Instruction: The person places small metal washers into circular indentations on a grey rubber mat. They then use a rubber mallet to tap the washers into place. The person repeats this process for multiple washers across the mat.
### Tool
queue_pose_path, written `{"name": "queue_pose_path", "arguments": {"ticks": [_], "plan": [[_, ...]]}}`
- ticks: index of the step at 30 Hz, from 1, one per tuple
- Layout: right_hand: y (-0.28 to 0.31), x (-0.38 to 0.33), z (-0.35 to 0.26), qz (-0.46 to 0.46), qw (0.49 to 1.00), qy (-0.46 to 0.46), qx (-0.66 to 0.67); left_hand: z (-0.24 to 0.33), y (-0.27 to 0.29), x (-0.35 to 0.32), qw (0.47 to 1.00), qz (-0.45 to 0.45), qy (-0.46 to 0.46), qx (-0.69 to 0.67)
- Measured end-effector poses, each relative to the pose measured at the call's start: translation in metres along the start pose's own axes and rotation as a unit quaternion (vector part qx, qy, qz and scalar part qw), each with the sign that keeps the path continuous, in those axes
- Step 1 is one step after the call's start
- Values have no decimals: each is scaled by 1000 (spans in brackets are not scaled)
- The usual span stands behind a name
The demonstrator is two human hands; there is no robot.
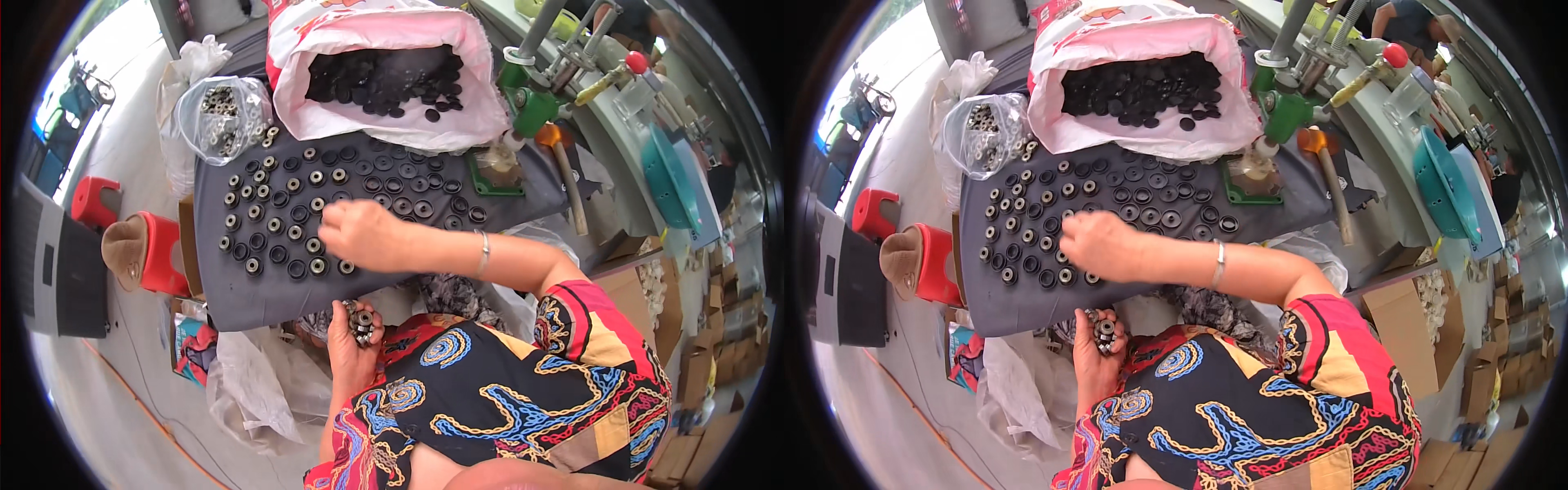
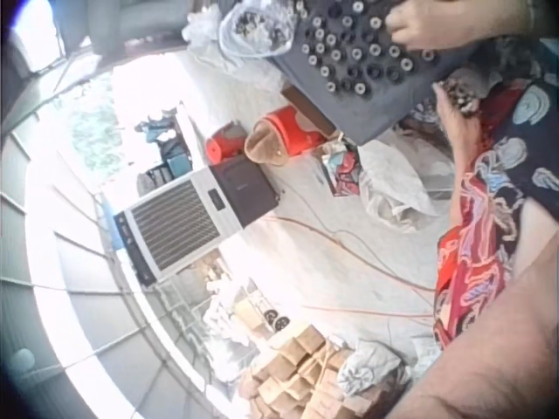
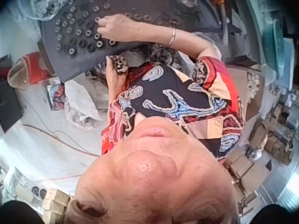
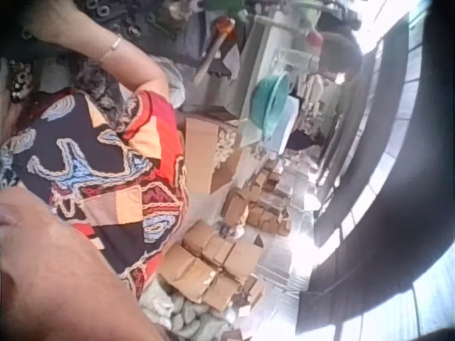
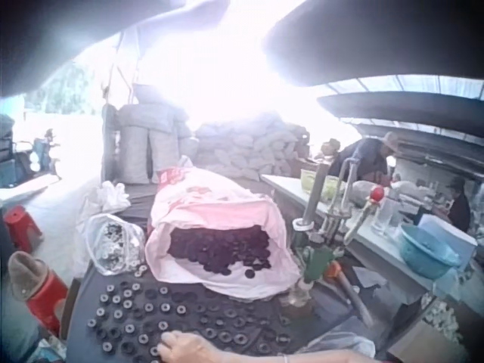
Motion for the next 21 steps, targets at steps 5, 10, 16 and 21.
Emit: {"name": "queue_pose_path", "arguments": {"ticks": [5, 10, 16, 21], "plan": [[5, -45, -33, -147, 918, -110, 352, 1, -11, -1, 1000, 2, 17, 17], [9, -56, -48, -139, 807, -296, 492, -10, -8, -4, 997, -34, 46, 52], [9, -26, 5, -2, 937, -209, 281, -6, -3, -5, 999, -13, 38, 27], [-16, -9, 25, -101, 941, -211, 245, -2, -1, -6, 999, 16, 30, 40]]}}
Point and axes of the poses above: each hand's wrist, its own x-axis towards the middle knuckle, its own y-axis out of the back of the hand, z = x × y, the point moved 2 cm from there along x, towards the middle knuckle, and after that the axes turned 7 degrees about x, right-handed, at the moved point
